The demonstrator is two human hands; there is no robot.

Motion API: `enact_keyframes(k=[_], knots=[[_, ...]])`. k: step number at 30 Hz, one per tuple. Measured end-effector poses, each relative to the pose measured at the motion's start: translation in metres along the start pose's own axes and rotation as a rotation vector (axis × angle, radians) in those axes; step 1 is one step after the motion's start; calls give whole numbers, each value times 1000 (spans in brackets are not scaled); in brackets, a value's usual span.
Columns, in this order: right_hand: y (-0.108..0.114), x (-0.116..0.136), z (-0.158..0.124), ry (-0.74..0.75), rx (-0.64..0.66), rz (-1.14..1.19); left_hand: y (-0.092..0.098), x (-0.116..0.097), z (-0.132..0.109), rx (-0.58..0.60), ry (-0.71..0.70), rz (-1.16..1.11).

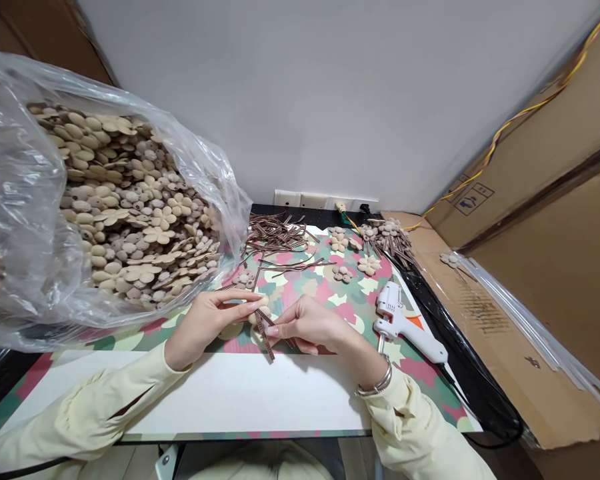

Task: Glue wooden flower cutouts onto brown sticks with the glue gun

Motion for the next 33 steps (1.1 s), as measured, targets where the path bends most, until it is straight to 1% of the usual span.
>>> enact_keyframes(k=[2, 6, 8, 13, 18, 20, 22, 26, 30, 33], knots=[[2, 3, -1, -3, -34, -51, 1, -1, 0, -9, -26, 13], [7, 11, -2, 111, -280, -47, 2, -4, 0, -16, -61, 39], [6, 13, -1, 148, -338, -26, 2, -4, 0, -8, -66, 44], [1, 11, 2, 153, -335, -11, 0, -3, 0, -18, -65, 48], [0, 10, 2, 136, -377, -20, -1, -3, 1, -14, -44, 42], [1, 10, 2, 105, -362, -4, 0, -3, 1, -22, -32, 26], [0, 11, 2, 76, -329, 59, 1, -2, 1, -27, -12, -4], [-5, 13, 4, 83, -275, 192, 1, 1, 2, -26, 10, -73], [-13, 12, 9, 86, -278, 180, -3, 1, 2, -19, -32, -94], [-14, 12, 10, 97, -281, 168, -3, -1, 2, -22, -69, -79]])
Point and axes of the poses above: each hand's wrist, its own z-axis towards the middle knuckle, its own y-axis out of the back of the hand, x = y × z, the point moved 3 cm from there along z, towards the middle knuckle, and after that the axes turned 2 degrees about -y, right-handed, at the moved point
